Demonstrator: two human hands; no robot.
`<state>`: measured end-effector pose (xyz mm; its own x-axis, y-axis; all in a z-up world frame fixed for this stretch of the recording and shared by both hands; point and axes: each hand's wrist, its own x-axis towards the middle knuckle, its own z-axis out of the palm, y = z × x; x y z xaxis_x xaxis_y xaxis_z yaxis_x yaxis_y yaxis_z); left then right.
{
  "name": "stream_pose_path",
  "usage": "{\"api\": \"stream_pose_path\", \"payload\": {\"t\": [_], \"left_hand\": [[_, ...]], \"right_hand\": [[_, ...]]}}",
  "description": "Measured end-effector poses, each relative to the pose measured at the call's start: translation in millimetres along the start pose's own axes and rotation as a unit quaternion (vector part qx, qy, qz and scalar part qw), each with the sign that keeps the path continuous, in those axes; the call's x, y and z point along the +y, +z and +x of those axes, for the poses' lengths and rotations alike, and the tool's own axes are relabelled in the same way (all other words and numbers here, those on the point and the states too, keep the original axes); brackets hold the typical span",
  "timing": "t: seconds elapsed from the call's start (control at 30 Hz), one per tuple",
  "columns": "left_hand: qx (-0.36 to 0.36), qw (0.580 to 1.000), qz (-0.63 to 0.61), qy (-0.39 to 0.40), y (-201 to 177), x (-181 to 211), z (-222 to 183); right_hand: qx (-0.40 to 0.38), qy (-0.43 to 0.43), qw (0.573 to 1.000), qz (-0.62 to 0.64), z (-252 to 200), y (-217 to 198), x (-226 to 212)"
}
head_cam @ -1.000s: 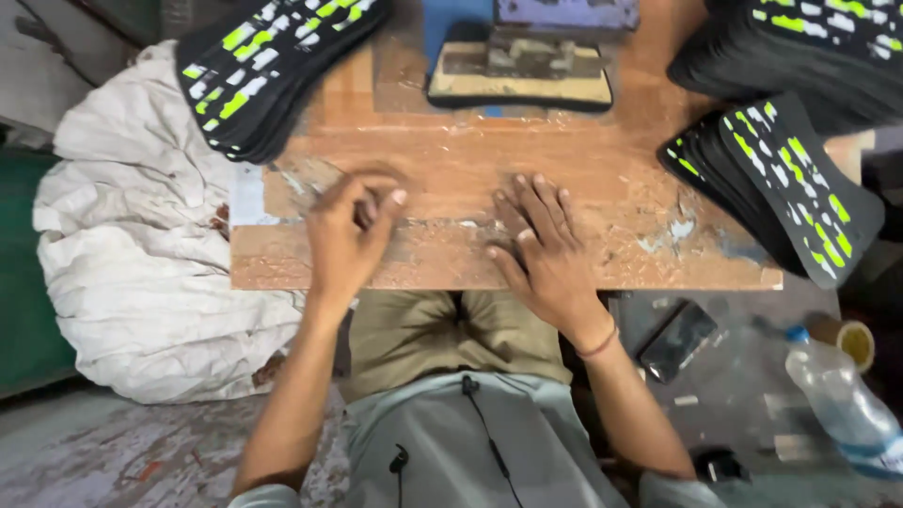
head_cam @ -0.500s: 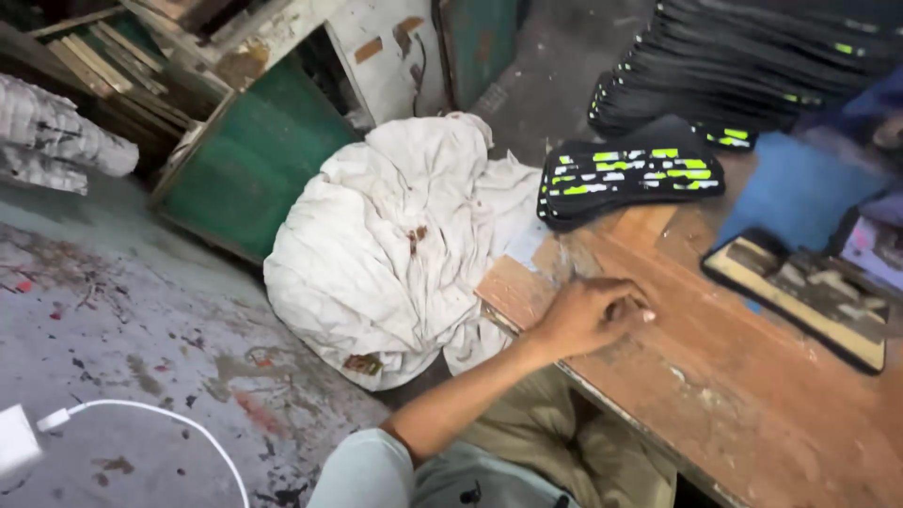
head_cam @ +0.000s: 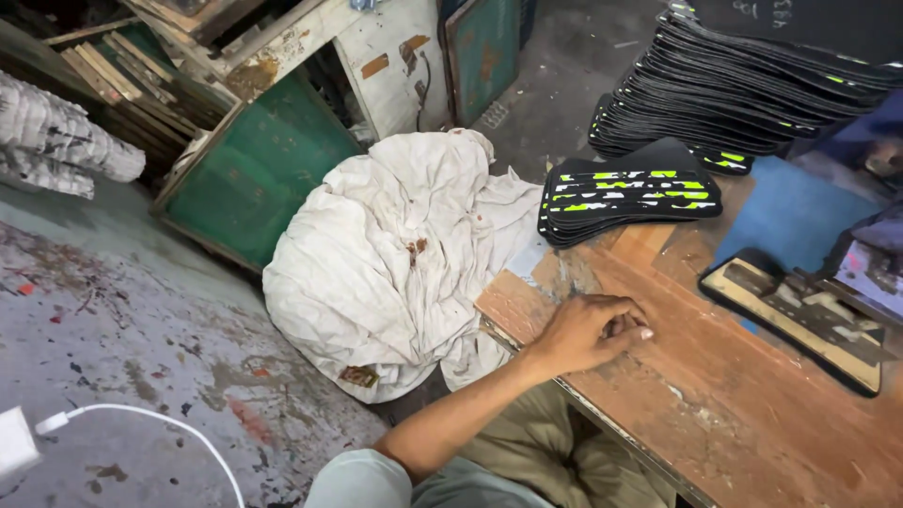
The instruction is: Sorting and stacking printed fabric pieces on a wooden workbench.
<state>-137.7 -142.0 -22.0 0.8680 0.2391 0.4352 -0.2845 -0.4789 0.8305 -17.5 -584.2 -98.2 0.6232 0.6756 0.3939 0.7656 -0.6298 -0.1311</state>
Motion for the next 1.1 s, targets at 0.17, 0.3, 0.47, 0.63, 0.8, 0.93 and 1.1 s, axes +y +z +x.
{"api": "stream_pose_path", "payload": {"t": [0.17, 0.3, 0.47, 0.63, 0.8, 0.93, 1.1], "left_hand": [[-0.011, 1.000, 0.003, -0.019, -3, 8, 0], [-0.016, 0.998, -0.057, -0.015, -2, 1, 8], [-0.062, 0.993, -0.061, -0.076, 32, -44, 66], [-0.189, 0.966, -0.030, -0.177, 58, -28, 130], [-0.215, 0.954, -0.136, -0.160, 78, -50, 145], [-0.222, 0.915, -0.207, -0.264, 97, -56, 144], [-0.177, 0.941, -0.186, -0.222, 29, -23, 84]], "right_hand": [[-0.013, 0.048, 0.998, -0.045, 51, -1, -104], [0.039, 0.061, 0.997, 0.034, 82, -26, -160], [0.034, 0.105, 0.991, 0.082, 112, -57, -174], [0.024, 0.126, 0.990, 0.066, 106, -52, -166], [0.001, 0.121, 0.990, 0.079, 108, -49, -165], [-0.022, 0.129, 0.990, 0.057, 107, -53, -182], [-0.066, 0.129, 0.989, 0.002, 95, -56, -212]]}}
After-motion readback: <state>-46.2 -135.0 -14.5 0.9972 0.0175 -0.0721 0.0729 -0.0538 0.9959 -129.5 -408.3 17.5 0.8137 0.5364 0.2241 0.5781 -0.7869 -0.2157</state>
